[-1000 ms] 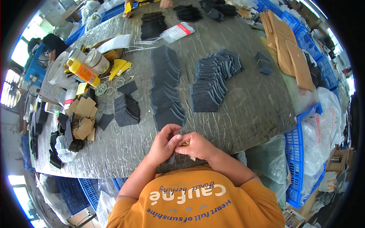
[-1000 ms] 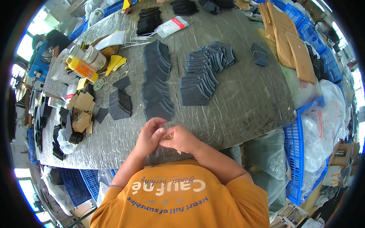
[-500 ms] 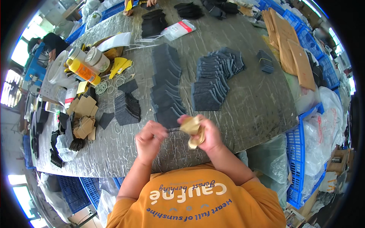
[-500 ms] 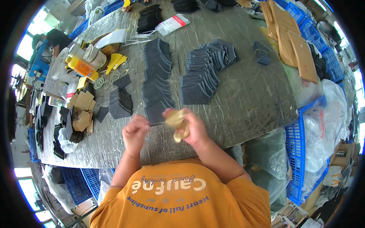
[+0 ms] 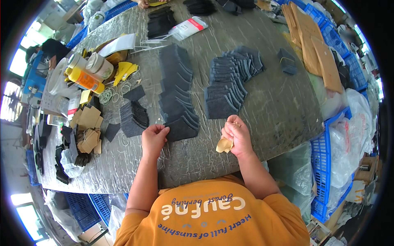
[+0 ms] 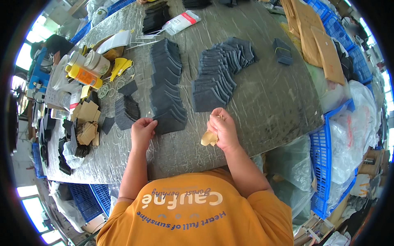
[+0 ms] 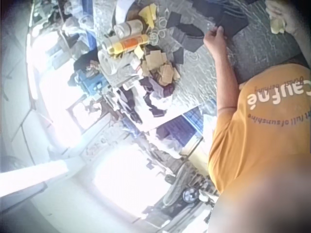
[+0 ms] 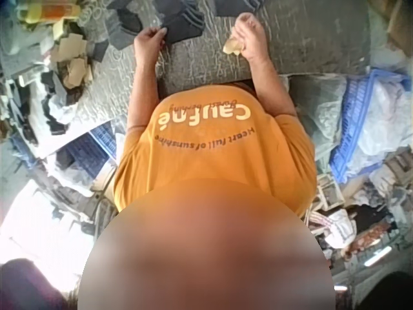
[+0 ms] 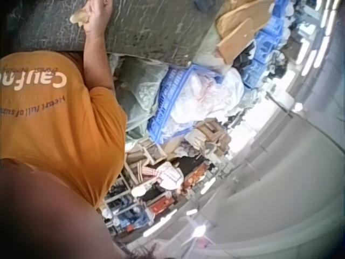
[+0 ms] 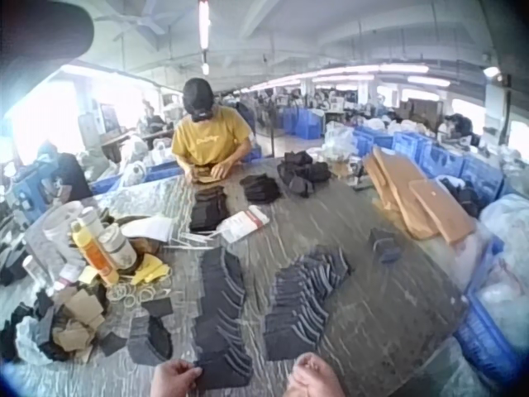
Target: Sorting and stacking small fabric or synthetic shoe components on a workstation.
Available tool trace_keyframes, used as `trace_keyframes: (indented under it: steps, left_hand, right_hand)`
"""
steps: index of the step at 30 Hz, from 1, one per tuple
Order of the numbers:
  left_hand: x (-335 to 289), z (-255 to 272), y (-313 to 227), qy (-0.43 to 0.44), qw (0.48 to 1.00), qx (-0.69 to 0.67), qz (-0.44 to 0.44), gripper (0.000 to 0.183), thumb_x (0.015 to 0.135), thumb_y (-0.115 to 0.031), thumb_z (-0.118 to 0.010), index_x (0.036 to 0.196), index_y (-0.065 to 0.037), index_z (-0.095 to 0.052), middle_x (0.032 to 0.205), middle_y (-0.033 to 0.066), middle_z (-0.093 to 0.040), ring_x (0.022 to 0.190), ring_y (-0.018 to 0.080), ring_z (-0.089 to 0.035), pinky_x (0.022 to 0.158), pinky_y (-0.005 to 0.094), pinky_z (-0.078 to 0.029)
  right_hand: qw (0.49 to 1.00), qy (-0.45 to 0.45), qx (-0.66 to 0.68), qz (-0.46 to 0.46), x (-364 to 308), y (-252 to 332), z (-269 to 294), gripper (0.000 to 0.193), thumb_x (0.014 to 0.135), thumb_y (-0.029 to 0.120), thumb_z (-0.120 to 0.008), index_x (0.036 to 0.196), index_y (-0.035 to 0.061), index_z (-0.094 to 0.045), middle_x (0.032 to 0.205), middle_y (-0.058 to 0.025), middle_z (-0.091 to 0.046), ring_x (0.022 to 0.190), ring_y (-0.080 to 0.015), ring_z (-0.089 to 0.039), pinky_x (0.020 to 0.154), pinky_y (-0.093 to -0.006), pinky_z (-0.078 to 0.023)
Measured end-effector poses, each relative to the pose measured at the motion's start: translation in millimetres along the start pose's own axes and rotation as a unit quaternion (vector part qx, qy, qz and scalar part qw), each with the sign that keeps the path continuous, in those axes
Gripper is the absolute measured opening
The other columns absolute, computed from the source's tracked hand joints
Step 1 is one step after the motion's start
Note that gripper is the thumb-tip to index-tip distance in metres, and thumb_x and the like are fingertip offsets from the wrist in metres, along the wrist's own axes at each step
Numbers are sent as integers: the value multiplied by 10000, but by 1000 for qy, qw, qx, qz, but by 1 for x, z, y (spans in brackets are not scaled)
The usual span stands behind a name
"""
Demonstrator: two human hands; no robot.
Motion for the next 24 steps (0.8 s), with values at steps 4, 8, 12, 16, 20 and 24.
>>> trace_keyframes:
  steps: [4, 8, 12, 16, 20, 24]
  left_hand:
    - [0, 0, 0, -1, 1000, 5, -6, 133, 792, -93, -698, 835, 9, -624, 625, 7, -582, 492, 64, -505, 436, 207, -364]
    - [0, 1, -1, -5, 1000, 6, -9, 134, 791, -92, -699, 835, 10, -624, 626, 5, -582, 492, 65, -506, 440, 206, -367]
    - [-2, -1, -6, -12, 1000, 19, -12, 131, 790, -90, -700, 833, 5, -621, 629, 1, -579, 487, 59, -500, 436, 198, -368]
    - [-1, -1, -3, -12, 1000, 18, -17, 133, 787, -91, -704, 834, 0, -620, 634, -3, -577, 482, 55, -495, 426, 192, -362]
    - [0, -1, -2, -15, 999, 26, -17, 139, 784, -94, -708, 837, 4, -624, 639, 1, -583, 483, 58, -496, 428, 194, -363]
    - [-1, -1, -5, -26, 999, 42, -20, 144, 781, -97, -710, 839, 7, -630, 640, 4, -589, 481, 62, -499, 432, 197, -367]
  right_hand:
    - [998, 10, -54, -7, -1, -3, -5, 85, 868, 49, -560, 869, 94, -489, 633, 31, -410, 520, -56, -378, 477, -202, -313]
    - [993, 21, -112, 8, -2, -6, -6, 81, 864, 50, -572, 851, 88, -501, 672, 37, -447, 562, -43, -404, 510, -209, -347]
    - [964, 1, -265, 38, -7, -3, -17, 61, 875, 44, -579, 863, 71, -526, 709, 31, -474, 605, -40, -425, 555, -192, -363]
    - [930, 51, -356, 74, -9, -12, -26, 66, 871, 29, -578, 934, 37, -593, 820, 19, -567, 689, -29, -488, 584, -201, -393]
    - [781, 135, -563, 235, -20, -8, -62, 111, 817, 23, -610, 928, 26, -618, 855, -85, -642, 657, -195, -618, 611, -300, -485]
    - [618, 185, -731, 222, -32, -30, -76, 276, 808, 127, -612, 1072, 44, -602, 1168, -95, -597, 734, -271, -642, 647, -363, -518]
Point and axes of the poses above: each hand's wrist, its own x-axis towards the middle knuckle, its own z-axis out of the back of the hand, y = z × x, the point moved 6 cm from there along x, towards the middle knuckle
